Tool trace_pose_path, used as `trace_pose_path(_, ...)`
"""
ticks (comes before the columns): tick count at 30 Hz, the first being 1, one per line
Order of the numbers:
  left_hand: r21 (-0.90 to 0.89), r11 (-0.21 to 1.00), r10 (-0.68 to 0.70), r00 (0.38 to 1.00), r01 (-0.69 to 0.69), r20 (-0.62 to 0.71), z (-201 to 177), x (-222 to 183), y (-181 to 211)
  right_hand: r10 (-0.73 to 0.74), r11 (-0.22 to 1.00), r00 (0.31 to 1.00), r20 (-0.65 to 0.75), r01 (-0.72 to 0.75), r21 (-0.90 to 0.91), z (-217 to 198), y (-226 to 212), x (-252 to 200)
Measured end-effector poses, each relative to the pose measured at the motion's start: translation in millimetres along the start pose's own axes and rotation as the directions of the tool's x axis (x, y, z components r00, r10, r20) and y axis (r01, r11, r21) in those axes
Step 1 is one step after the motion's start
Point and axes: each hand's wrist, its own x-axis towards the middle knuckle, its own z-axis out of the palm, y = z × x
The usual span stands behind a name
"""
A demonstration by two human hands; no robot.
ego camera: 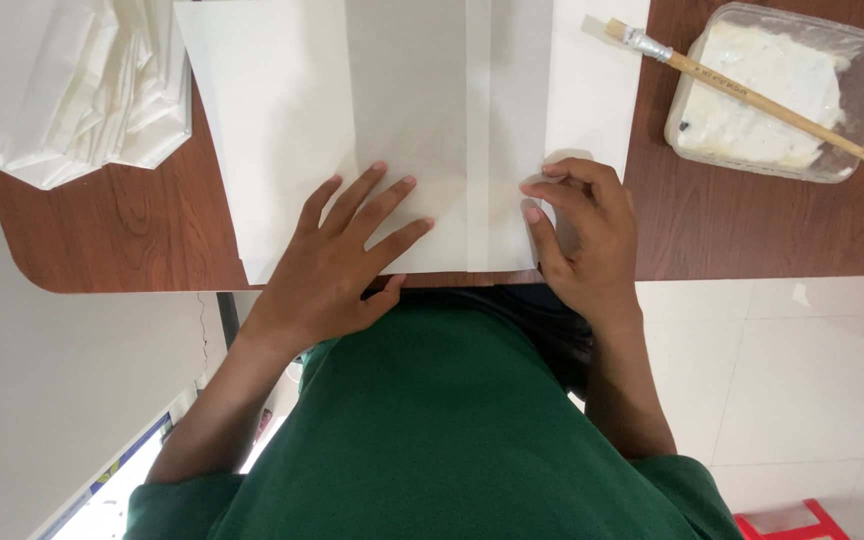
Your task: Manually folding and gluing sheets to assemble bags at a workstation.
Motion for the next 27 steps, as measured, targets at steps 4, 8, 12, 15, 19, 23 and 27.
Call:
trace_pose_path(4,-0.059,0.996,0.065,0.998,-0.066,-0.007,4,3,-2,-0.031,0.999,1.000,-0.002,0.031,0.024,-1,1,2)
trace_pose_path(8,-0.058,0.992,0.105,0.992,-0.109,-0.069,1,5,-2,0.002,0.999,1.000,-0.001,-0.002,0.051,-1,2,0)
trace_pose_path(12,-0.134,0.985,0.094,0.986,-0.112,-0.141,-3,5,-4,0.047,0.999,0.999,0.003,-0.047,0.007,-2,1,-2)
trace_pose_path(15,0.013,0.989,0.150,0.975,-0.150,-0.160,8,1,-6,0.044,0.999,0.999,0.013,-0.044,0.010,-3,2,-1)
trace_pose_path(19,0.099,0.989,0.139,0.926,-0.111,-0.352,34,4,4,0.079,0.997,0.997,0.005,-0.079,0.001,-2,2,1)
trace_pose_path(23,0.161,0.987,0.055,0.931,0.004,-0.360,34,10,5,0.093,0.996,0.996,0.010,-0.093,-0.015,-2,6,0)
trace_pose_path(27,0.142,0.988,-0.025,0.962,0.066,-0.272,24,18,6,0.128,0.992,0.992,0.015,-0.128,-0.007,-2,9,-2)
